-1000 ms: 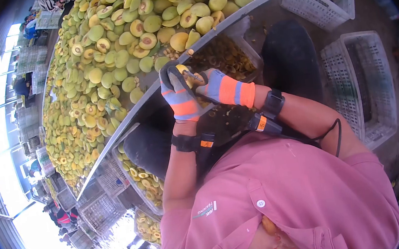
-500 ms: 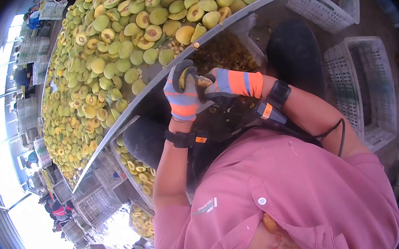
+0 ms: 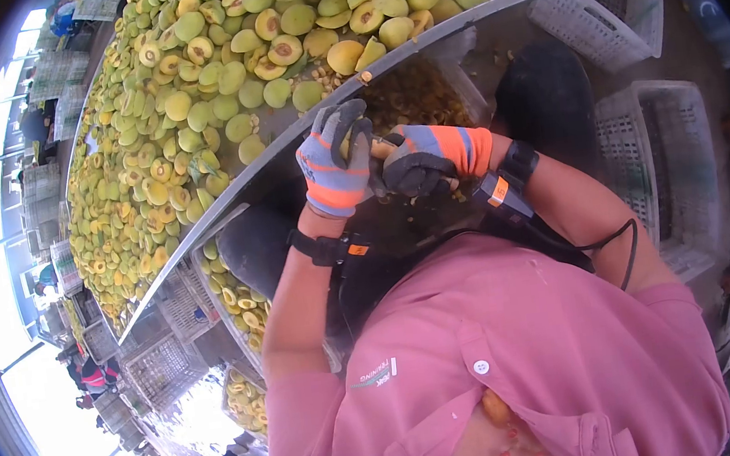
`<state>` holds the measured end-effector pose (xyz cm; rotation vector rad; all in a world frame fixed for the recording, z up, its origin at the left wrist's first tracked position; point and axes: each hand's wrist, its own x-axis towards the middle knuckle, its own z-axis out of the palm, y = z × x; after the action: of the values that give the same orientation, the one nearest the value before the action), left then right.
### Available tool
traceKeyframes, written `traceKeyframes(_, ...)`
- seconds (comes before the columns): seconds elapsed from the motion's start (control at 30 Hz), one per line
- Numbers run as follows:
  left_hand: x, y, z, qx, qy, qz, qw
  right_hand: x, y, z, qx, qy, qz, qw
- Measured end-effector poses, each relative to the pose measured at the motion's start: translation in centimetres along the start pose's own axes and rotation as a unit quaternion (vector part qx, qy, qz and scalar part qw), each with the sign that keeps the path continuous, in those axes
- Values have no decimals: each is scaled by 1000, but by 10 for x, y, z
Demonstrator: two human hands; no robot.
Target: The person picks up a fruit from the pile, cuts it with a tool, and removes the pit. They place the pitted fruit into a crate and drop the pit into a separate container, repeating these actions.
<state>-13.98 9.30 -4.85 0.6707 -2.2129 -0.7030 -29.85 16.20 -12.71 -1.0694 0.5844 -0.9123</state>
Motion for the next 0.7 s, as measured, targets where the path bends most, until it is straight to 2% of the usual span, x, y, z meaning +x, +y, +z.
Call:
traceKeyframes(0.07,0,-5,-4,9,-20,4,1000,1,-14,4,-174,-11,-35,984)
traceKeyframes(0.1,0,-7,-8,17,-36,7,999,1,-25,13,-160,17,4,987)
traceKeyframes(0.17,-3,0,-4,-112,-7,-106,988,-1,-39,23,-125,66,73,987)
traceKeyframes(0.23,-7,8,5,-243,25,-220,944,-1,-39,19,-84,79,136,984)
traceKeyframes(0.27,-12,-1,8,-282,12,-234,930,0,-36,15,-65,72,168,981)
traceKeyframes(0.33,-10,-4,1,-263,-41,-229,936,-2,-7,4,50,17,121,991)
traceKeyframes(0.4,-11,3,-5,-256,-69,-225,938,-3,-7,12,114,-23,74,991)
traceKeyframes(0.47,-8,13,-12,-261,-78,-213,938,-5,-15,22,122,-43,19,991)
traceKeyframes(0.5,-10,14,-11,-253,-55,-201,945,-7,-18,23,226,-60,85,969)
traceKeyframes(0.57,-16,17,-6,-239,-8,-178,955,-12,-22,26,421,-89,215,877)
traceKeyframes(0.67,-19,22,2,-301,60,-174,936,-15,-28,40,474,-191,151,846)
traceKeyframes(0.7,-22,21,3,-237,58,-146,959,-16,-24,42,468,-166,136,857)
